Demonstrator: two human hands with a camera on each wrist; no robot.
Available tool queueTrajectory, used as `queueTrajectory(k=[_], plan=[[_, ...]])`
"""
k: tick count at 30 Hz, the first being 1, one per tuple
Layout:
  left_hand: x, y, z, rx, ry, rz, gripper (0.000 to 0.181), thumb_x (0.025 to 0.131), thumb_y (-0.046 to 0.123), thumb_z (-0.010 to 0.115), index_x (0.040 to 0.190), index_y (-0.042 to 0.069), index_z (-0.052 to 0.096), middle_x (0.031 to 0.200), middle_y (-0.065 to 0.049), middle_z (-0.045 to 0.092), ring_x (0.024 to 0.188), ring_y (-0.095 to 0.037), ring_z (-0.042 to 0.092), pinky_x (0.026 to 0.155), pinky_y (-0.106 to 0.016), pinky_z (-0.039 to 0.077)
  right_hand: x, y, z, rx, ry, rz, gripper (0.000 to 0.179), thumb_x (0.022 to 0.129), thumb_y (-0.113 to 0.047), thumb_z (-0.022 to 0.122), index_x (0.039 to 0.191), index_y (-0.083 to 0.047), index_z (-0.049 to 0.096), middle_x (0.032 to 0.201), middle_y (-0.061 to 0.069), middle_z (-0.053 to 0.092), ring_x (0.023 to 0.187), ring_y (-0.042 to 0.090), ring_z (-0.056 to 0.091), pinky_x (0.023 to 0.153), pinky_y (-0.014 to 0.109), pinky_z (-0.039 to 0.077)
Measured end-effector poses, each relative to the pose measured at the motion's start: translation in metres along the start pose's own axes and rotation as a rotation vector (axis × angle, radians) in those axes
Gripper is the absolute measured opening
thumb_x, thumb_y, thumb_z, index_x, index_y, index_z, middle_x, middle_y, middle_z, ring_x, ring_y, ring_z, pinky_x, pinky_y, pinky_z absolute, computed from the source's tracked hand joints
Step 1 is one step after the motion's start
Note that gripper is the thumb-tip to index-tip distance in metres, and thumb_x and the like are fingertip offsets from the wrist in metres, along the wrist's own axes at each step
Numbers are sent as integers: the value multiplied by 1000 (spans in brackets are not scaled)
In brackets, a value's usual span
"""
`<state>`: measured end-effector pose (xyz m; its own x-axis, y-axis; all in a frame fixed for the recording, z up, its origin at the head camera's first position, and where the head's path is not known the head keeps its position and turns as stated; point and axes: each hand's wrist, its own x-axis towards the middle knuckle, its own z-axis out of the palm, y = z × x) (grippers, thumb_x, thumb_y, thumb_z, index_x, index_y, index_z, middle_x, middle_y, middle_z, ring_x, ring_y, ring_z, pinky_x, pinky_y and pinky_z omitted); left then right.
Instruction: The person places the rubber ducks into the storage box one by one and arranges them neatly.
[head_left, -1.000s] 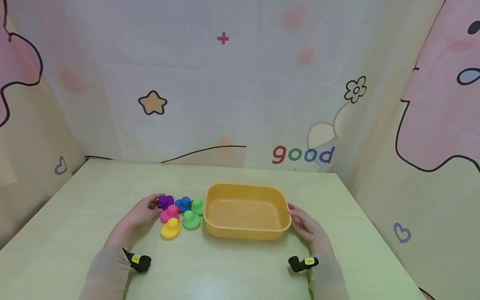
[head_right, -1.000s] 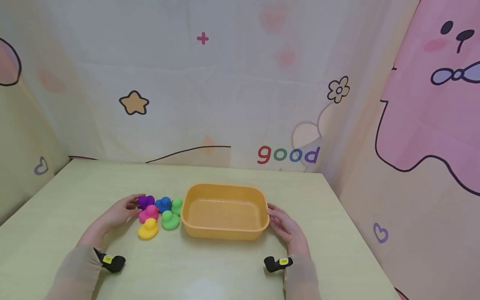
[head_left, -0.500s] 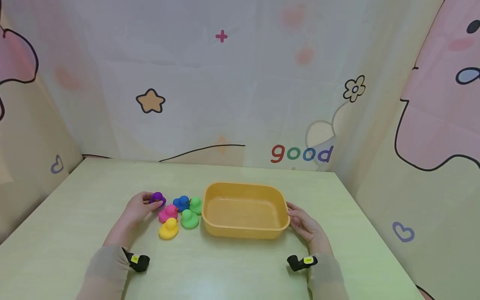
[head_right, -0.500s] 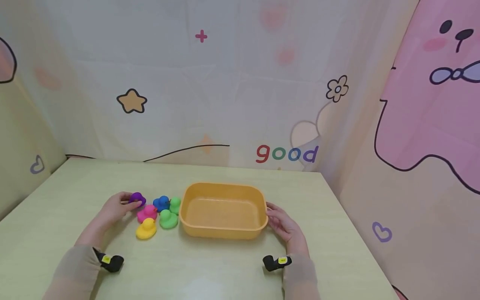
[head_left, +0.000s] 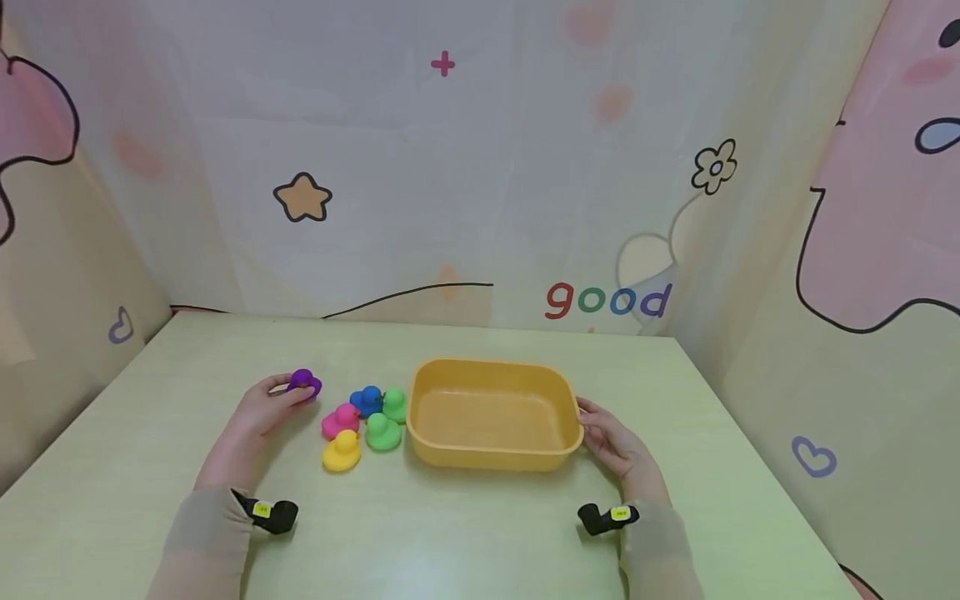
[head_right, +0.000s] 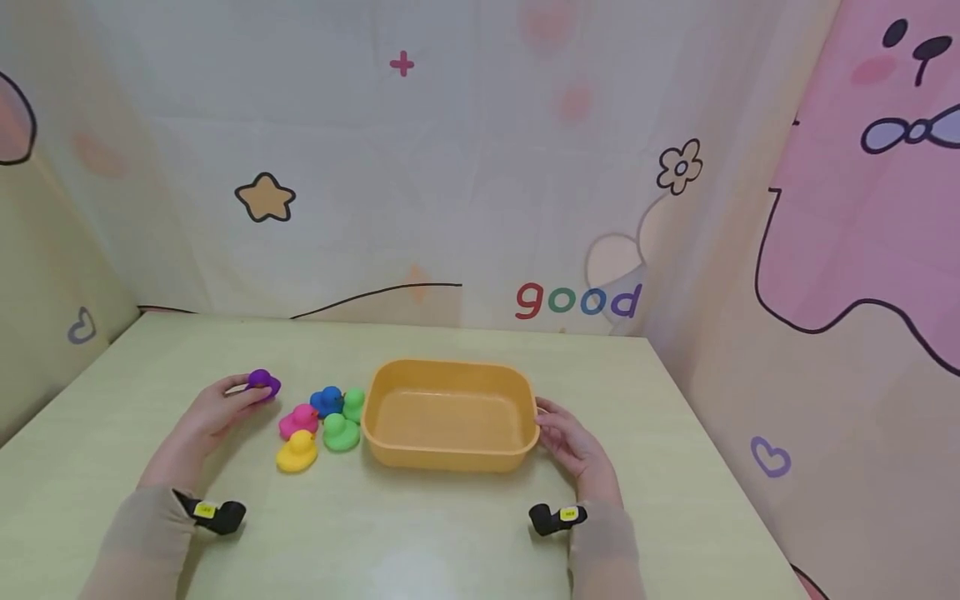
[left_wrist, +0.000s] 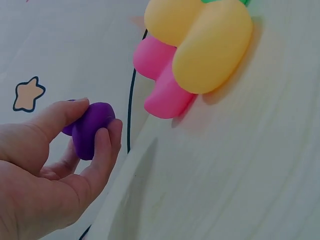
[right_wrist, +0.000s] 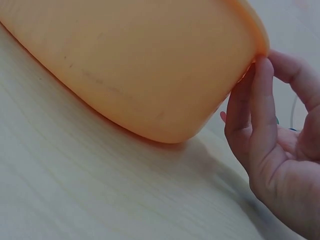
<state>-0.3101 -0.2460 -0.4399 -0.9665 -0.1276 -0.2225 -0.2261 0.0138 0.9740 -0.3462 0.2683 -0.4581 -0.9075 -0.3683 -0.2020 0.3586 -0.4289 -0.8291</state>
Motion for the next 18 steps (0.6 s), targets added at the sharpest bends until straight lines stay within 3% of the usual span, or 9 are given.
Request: queueTrajectory(k=[4,8,18], plan=[[0,3,3,-68,-48,11,76,96,11,61,154,-4,15,153,-33,25,81,4,62,96,-24,49,-2,-2,-1,-1,13,-9,60,98,10,39,151,-3,14,106,3,67,88,8,68,77,17,56],[-3,8,7,-75,-70,18,78,97,13,60,155,-2,11,154,-32,23,81,4,63,97,-24,46,-2,-2,-2,-31,0,-34,54,98,10,41,148,0,21,107,4,66,89,8,67,78,17,56],[-9,19,26,-44,-79,34,73,99,16,56,155,-1,12,155,-28,23,94,-2,57,102,-27,39,0,1,0,1,-66,-43,61,96,12,37,150,4,9,107,5,65,91,9,67,80,17,56]])
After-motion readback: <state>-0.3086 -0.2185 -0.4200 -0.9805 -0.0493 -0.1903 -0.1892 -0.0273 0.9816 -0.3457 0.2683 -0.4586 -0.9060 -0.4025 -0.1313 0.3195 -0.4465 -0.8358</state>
